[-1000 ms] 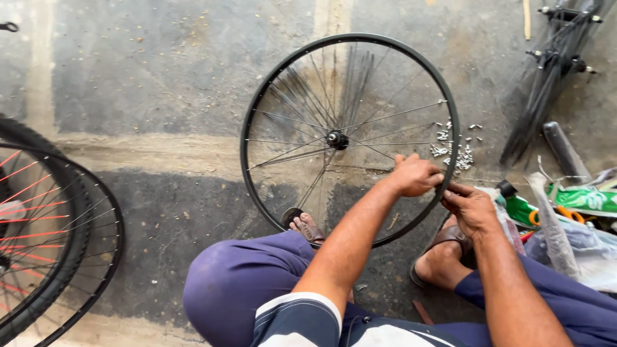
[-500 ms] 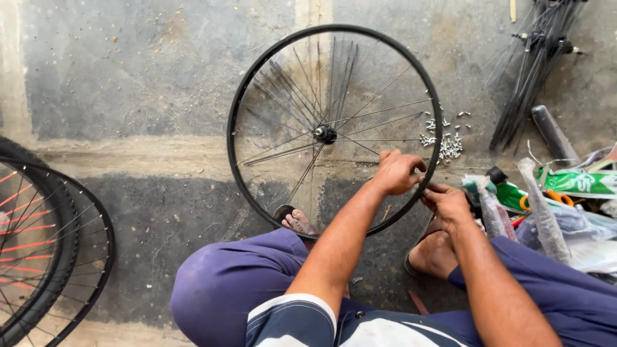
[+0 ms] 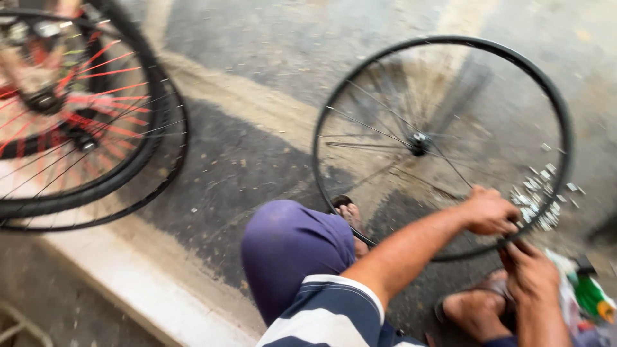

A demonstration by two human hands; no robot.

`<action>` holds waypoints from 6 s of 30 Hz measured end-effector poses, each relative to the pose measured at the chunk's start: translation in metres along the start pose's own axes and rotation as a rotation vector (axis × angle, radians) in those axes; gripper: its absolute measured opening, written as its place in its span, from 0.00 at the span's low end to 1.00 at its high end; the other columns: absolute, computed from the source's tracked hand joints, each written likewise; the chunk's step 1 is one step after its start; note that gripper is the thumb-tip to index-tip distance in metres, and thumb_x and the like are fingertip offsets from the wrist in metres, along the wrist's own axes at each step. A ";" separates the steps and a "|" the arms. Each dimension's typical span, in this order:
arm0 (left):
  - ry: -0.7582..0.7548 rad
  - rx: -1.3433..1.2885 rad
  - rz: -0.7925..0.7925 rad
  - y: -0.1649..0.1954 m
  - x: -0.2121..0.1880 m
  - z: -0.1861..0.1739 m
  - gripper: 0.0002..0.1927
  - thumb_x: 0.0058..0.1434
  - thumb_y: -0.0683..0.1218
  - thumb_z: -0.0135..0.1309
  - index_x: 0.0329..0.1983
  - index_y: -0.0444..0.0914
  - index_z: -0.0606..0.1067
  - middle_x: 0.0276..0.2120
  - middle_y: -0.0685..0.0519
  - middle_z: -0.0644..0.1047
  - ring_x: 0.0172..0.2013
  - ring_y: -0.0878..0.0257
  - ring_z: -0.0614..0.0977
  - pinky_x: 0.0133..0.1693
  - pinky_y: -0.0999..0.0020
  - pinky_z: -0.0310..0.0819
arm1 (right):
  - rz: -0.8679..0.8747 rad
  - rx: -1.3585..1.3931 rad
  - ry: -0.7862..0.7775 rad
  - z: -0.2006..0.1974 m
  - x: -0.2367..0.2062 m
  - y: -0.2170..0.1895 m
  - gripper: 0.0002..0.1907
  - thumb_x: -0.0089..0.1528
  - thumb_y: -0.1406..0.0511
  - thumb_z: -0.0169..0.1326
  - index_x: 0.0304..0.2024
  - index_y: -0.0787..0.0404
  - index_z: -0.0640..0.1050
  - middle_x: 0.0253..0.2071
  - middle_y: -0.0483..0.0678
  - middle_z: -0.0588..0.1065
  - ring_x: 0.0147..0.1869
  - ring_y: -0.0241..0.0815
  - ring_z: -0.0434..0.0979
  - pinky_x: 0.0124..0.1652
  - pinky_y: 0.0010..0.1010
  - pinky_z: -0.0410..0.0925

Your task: The person sits on the floor and installs spokes into a bicycle wheel rim, threading them through the hub and securing them with nipples. The person works methodically around the wheel, adding and adjusting spokes by hand.

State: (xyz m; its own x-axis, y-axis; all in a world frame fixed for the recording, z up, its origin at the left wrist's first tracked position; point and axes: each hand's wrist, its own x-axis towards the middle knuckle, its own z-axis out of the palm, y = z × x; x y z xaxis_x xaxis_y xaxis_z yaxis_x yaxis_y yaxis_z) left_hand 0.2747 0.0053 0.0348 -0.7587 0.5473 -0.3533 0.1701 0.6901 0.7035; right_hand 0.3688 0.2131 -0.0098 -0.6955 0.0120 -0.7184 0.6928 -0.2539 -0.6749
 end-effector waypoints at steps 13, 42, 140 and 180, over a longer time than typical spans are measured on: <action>0.701 0.103 -0.198 -0.019 -0.045 -0.042 0.11 0.54 0.57 0.58 0.30 0.46 0.81 0.33 0.50 0.82 0.39 0.49 0.82 0.44 0.53 0.76 | -0.015 0.042 0.167 0.035 -0.008 0.002 0.10 0.74 0.63 0.51 0.53 0.63 0.75 0.44 0.47 0.76 0.41 0.44 0.76 0.40 0.38 0.72; 1.257 -2.070 -0.386 -0.106 -0.098 -0.039 0.11 0.66 0.51 0.57 0.41 0.39 0.77 0.29 0.54 0.81 0.27 0.63 0.78 0.28 0.69 0.65 | 0.097 -0.436 0.154 0.081 -0.049 0.018 0.18 0.67 0.57 0.58 0.30 0.64 0.74 0.26 0.47 0.72 0.24 0.36 0.67 0.25 0.27 0.62; 0.275 -1.185 -0.537 -0.002 -0.048 0.107 0.17 0.62 0.54 0.56 0.49 0.41 0.80 0.44 0.49 0.84 0.46 0.56 0.85 0.48 0.59 0.77 | -0.084 -0.016 0.227 0.000 -0.046 0.008 0.07 0.66 0.69 0.64 0.42 0.63 0.78 0.34 0.49 0.77 0.34 0.40 0.77 0.33 0.24 0.70; 0.292 -1.165 -0.425 -0.003 -0.049 0.110 0.19 0.59 0.52 0.57 0.48 0.35 0.80 0.42 0.45 0.83 0.42 0.57 0.84 0.44 0.59 0.79 | -0.327 -0.384 0.183 0.023 -0.038 0.018 0.11 0.60 0.76 0.62 0.46 0.69 0.81 0.39 0.46 0.79 0.39 0.33 0.76 0.40 0.23 0.70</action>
State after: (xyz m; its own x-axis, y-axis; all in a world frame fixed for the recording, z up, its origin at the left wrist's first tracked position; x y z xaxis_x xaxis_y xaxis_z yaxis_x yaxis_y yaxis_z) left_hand 0.3799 0.0287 -0.0177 -0.7522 0.1600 -0.6392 -0.6575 -0.1185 0.7441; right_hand 0.4034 0.1855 0.0090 -0.8659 0.2079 -0.4550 0.4893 0.1630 -0.8567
